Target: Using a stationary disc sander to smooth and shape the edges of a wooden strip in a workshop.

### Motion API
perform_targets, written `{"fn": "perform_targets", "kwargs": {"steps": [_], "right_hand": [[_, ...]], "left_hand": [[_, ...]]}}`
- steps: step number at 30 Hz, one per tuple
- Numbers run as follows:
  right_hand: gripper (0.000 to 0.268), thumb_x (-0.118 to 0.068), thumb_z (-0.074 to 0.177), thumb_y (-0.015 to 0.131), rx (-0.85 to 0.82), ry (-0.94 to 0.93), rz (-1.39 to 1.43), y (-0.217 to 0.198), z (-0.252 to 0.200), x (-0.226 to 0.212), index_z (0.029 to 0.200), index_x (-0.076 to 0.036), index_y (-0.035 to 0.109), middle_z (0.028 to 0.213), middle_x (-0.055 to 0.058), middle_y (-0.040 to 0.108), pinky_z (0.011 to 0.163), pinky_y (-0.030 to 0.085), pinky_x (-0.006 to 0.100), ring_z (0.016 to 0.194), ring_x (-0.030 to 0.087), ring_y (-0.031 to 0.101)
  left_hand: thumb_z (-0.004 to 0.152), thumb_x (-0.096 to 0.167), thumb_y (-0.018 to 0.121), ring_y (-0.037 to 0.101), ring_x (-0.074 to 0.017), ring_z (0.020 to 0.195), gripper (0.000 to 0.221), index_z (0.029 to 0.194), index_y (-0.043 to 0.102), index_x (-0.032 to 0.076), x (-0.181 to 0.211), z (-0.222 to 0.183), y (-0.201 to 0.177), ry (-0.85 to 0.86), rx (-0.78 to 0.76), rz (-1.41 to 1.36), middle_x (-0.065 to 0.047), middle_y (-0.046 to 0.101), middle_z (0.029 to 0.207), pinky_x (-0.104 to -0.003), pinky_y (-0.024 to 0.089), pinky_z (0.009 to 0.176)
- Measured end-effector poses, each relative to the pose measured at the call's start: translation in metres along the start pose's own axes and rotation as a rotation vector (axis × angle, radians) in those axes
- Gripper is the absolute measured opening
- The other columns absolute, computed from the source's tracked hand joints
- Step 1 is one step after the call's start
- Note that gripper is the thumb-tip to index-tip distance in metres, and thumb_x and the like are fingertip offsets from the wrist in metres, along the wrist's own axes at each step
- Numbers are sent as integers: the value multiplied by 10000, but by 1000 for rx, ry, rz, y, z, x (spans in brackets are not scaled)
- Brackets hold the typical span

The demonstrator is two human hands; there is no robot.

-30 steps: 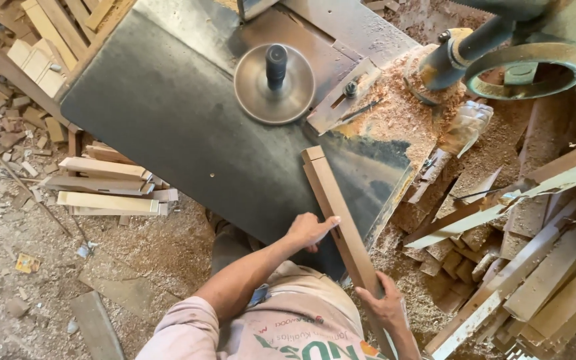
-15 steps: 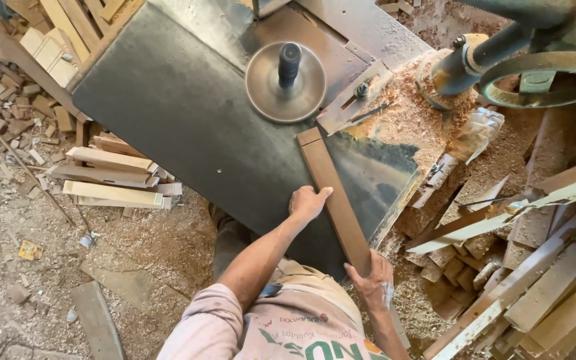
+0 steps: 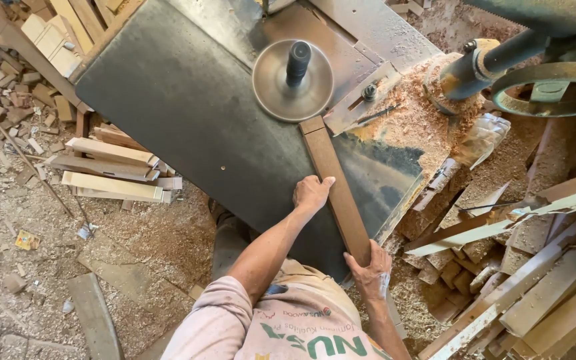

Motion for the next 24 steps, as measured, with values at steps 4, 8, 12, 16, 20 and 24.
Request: {"fn": "perform_targets", "kwargs": {"steps": [4, 8, 12, 16, 20, 24], "right_hand": [[813, -584, 798, 759, 24, -42, -10, 1, 2, -2, 1401, -76, 560, 1298, 171, 638, 929, 488, 498, 1102, 350, 566], [829, -613, 800, 736, 6, -6, -1, 5, 6, -1, 1406, -76, 557, 1313, 177, 629, 964, 490, 512, 1154, 351, 564], [832, -598, 786, 769, 74, -67, -19, 7, 10, -3, 1380, -48, 578, 1287, 174, 645, 963, 482, 503, 1115, 356, 582], [827, -606, 791, 764, 94, -86, -18, 10, 12, -2, 1374, -48, 580, 1280, 165, 651, 997, 465, 508, 1118, 346, 592], [824, -613, 796, 755, 88, -70, -9, 6, 18, -8, 1374, -52, 580, 1284, 164, 657, 1013, 453, 513, 1131, 344, 594], [829, -556, 636, 926, 137, -39, 115, -2, 23, -13, 1274, -91, 673, 1087, 150, 705, 953, 498, 456, 1015, 364, 681]], "left_hand": [[982, 568, 593, 616, -247, 682, 506, 713, 510, 148, 2, 1, -3, 2, 2, -23, -23, 595, 725, -417, 471, 627], [981, 569, 588, 649, -281, 733, 517, 694, 502, 148, 2, 4, -4, 10, 9, -21, -38, 620, 747, -444, 483, 667], [990, 591, 567, 678, -297, 783, 527, 726, 554, 135, 3, 10, -5, 21, 12, 4, -61, 670, 792, -451, 497, 679], [986, 585, 573, 685, -301, 809, 506, 746, 562, 139, 7, 8, -10, -5, 12, 2, -61, 684, 831, -442, 502, 711], [981, 606, 568, 674, -292, 769, 527, 723, 536, 148, 0, 17, -5, 19, 35, 0, -46, 663, 779, -444, 487, 685], [901, 540, 645, 750, -381, 918, 449, 765, 672, 112, -5, 21, -6, 91, 94, -125, -160, 739, 821, -470, 575, 772]]}}
Point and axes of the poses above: each hand's wrist, its own z-axis towards the middle knuckle, its own y-axis out of the palm, x = y × z, the point moved 4 cm from there along z, towards the middle knuckle
